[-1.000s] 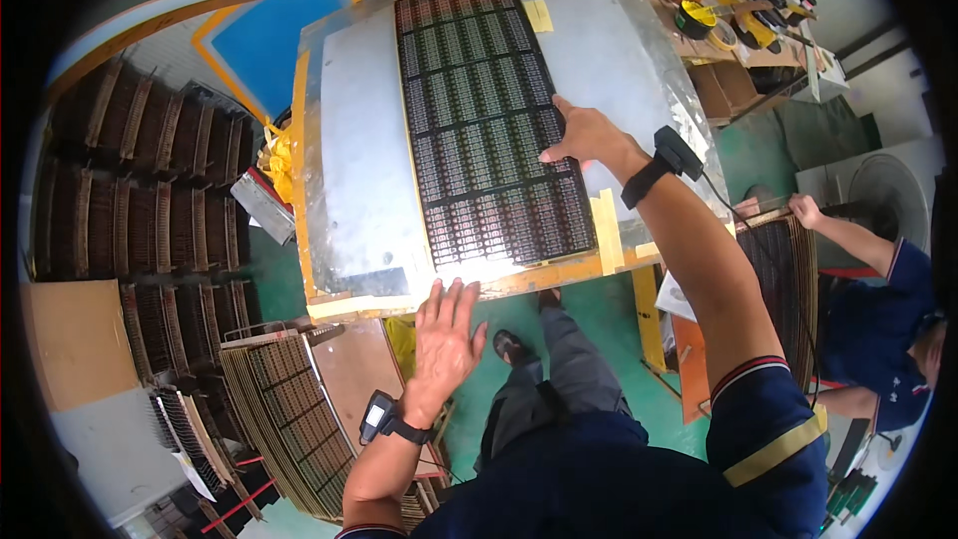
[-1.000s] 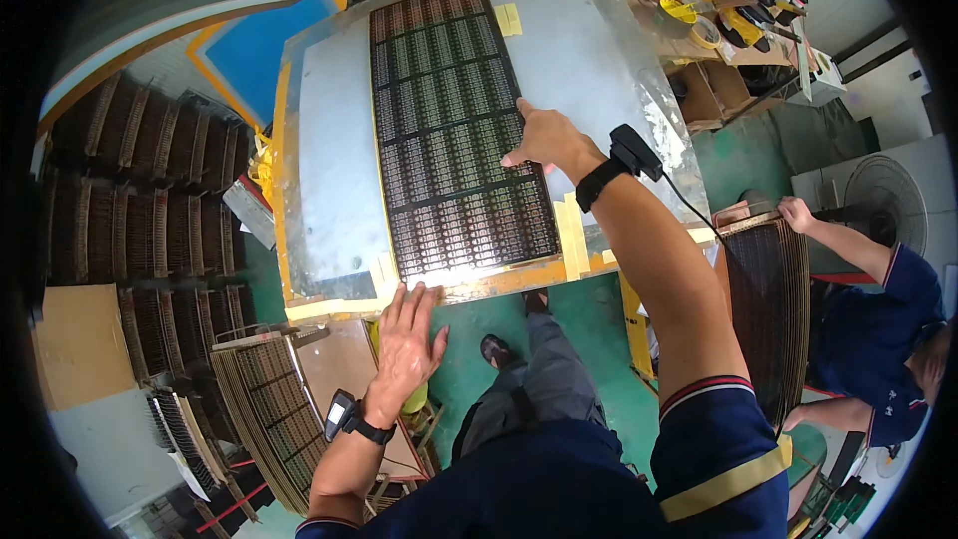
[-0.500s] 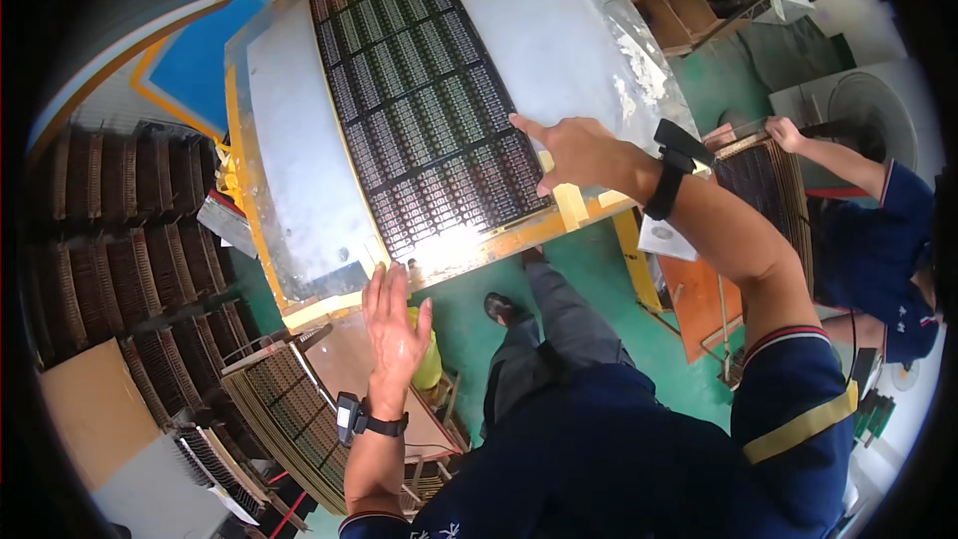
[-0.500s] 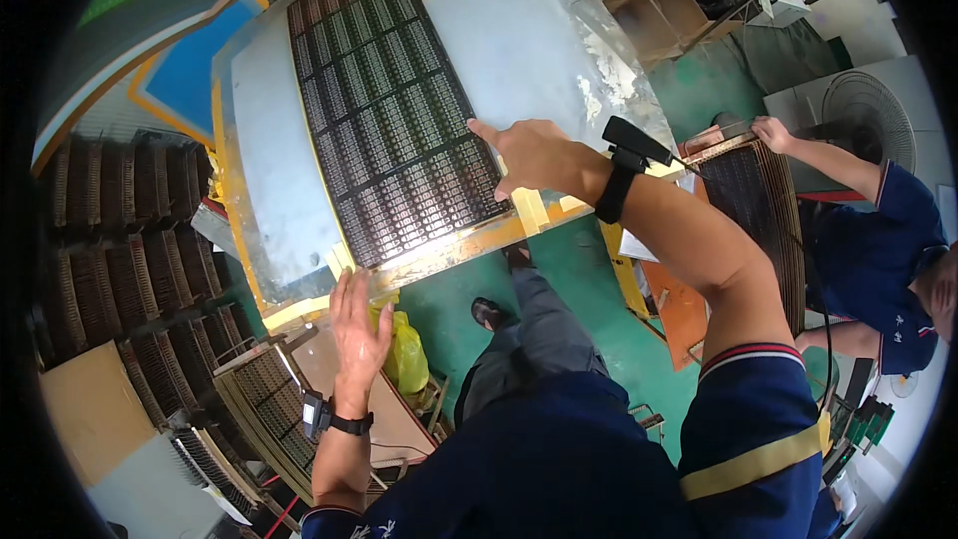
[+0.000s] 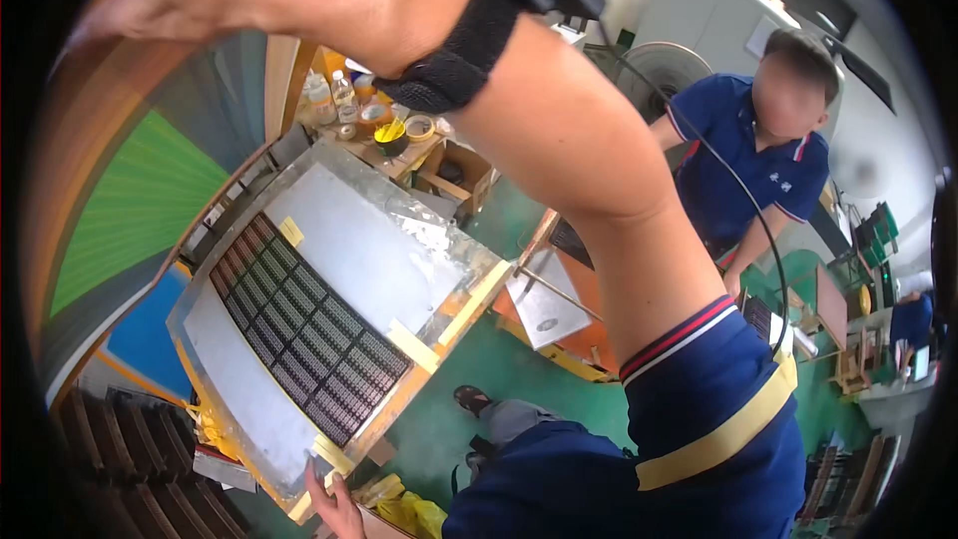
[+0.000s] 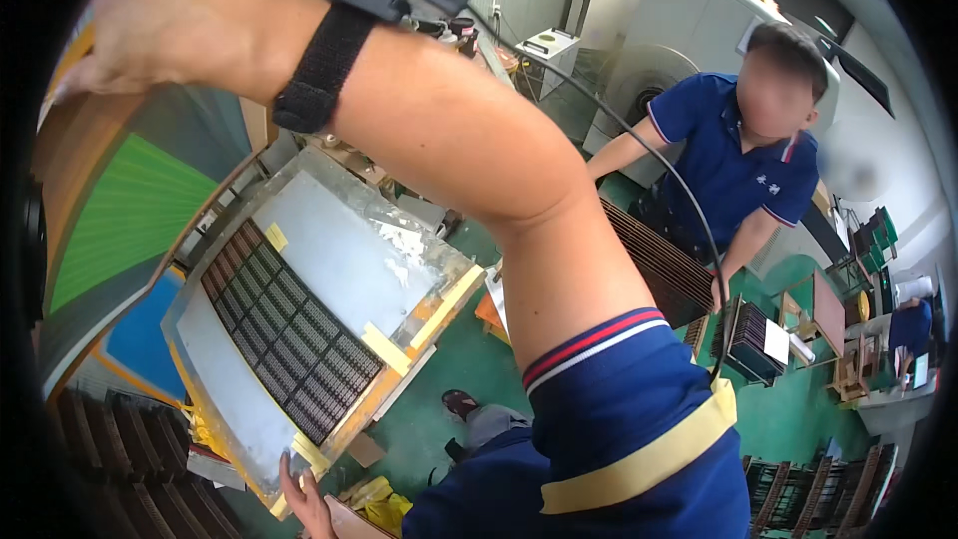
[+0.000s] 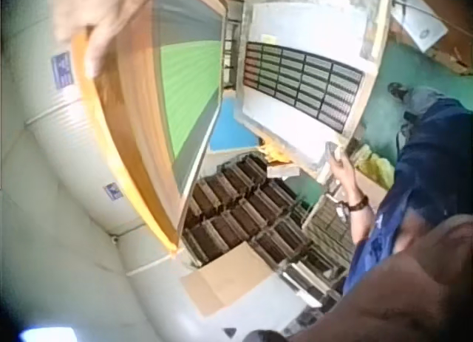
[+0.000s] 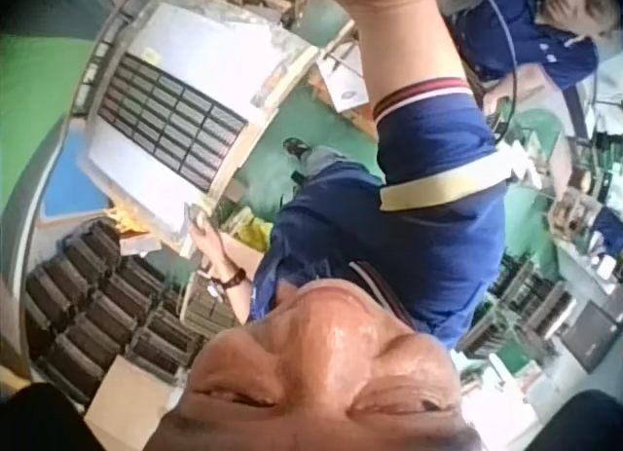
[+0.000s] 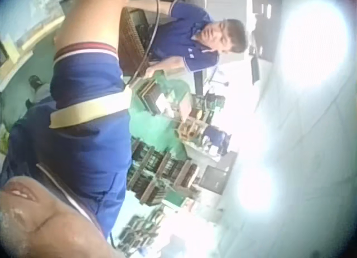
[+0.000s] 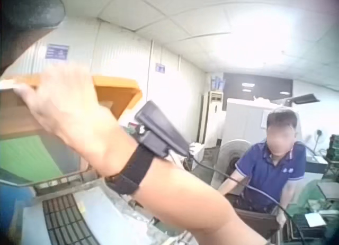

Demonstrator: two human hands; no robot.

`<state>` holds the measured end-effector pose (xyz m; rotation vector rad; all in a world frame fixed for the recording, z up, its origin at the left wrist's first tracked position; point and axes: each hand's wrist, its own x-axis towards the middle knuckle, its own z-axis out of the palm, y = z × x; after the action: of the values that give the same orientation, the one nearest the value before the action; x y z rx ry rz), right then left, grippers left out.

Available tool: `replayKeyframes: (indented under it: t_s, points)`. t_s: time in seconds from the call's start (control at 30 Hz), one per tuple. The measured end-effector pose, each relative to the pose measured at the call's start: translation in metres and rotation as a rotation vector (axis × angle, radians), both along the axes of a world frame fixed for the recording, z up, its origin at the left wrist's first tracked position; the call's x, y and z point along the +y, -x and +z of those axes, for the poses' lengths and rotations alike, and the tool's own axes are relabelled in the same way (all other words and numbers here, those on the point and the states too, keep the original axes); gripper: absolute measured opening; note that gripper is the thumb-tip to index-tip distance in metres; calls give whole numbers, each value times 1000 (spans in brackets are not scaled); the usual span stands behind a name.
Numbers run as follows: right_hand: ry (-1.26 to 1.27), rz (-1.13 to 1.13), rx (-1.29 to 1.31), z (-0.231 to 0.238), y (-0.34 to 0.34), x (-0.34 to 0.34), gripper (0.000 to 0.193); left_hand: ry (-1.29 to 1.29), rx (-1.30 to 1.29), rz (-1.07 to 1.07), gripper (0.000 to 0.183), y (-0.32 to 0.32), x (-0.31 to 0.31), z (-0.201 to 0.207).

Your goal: Performing manual screen printing on sheets with another worker assisting.

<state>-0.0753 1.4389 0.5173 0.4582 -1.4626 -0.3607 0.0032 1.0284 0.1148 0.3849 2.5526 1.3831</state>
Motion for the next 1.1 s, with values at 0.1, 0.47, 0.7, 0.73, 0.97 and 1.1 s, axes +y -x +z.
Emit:
replayKeyframes:
  t_s: [0.1, 0.47, 0.7, 0.73, 0.97, 1.1]
  points:
    - [148, -123, -206, -16, -31, -14, 39, -165, 134, -57, 49, 33, 2, 2]
    - [478, -74, -888, -263, -146, -39, 50, -906, -172, 175, 57, -68, -89, -4]
    - [434, -110, -1345, -332, 23, 9, 44, -1043, -796, 566, 30, -83, -79, -102]
    - [397, -135, -1419, -341, 58, 11, 45, -944, -852, 629, 30, -83, -82, -112]
    - [171, -290, -1580, -374, 309, 6, 51, -728, -933, 671, 30, -79, -89, -118]
    - [66, -411, -1465, -395, 408, -2, 61, -638, -965, 699, 35, -73, -86, -101]
